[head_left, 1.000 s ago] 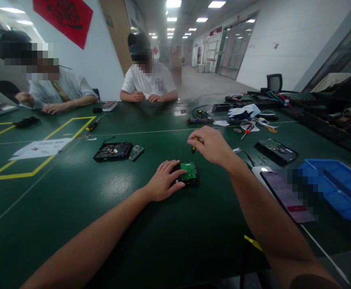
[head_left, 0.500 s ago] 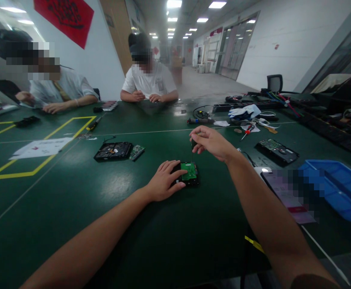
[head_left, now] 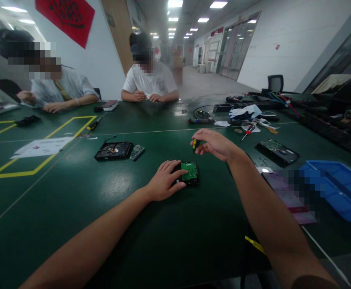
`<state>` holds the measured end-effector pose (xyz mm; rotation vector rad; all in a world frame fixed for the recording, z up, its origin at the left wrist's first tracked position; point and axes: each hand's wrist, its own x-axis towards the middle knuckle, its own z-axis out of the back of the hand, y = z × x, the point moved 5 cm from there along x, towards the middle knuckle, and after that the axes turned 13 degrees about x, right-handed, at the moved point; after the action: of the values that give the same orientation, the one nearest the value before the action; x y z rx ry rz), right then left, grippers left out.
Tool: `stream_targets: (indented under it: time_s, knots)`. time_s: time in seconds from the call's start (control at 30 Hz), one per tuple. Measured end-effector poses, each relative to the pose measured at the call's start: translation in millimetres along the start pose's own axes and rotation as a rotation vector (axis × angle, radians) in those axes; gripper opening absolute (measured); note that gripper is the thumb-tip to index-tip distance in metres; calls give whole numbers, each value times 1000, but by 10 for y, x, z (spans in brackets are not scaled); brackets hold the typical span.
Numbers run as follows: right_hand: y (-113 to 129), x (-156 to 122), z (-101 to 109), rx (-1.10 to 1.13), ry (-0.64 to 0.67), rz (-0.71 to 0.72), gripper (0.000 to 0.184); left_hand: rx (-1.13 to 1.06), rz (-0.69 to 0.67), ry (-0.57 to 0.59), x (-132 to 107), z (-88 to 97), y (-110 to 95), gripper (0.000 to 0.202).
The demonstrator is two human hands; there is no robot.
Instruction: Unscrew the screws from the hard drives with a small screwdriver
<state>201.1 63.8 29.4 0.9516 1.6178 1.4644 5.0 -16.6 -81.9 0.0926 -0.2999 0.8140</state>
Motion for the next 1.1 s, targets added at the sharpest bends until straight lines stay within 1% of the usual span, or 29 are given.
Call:
stream_targets:
  time_s: [0.2, 0.37, 0.47, 0.6, 0.73, 0.83, 0.97, 1.1]
  knots:
    - [56, 4, -25, -158, -1, 41, 19, 4, 6, 5, -9, -8, 11, 54]
    - [51, -21, -83, -98, 40, 27, 21, -5, 2, -1, 0, -6, 12, 53]
    - [51, -32, -73, -87, 13, 43, 21, -4, 3, 13, -3, -23, 17, 53]
    - [50, -20, -55, -132, -20, 54, 20, 6, 5, 18, -12, -31, 17, 54]
    - [50, -11, -82, -190, 5, 46, 21, 8, 2, 11, -12, -18, 6, 54]
    - [37, -8, -94, -132, 14, 35, 19, 12, -1, 7, -7, -17, 2, 54]
    - [0, 10, -63, -37, -32, 21, 17, 20, 0, 8, -3, -27, 6, 54]
    - [-18, 20, -45, -2, -51, 15, 15, 10, 2, 8, -4, -28, 9, 54]
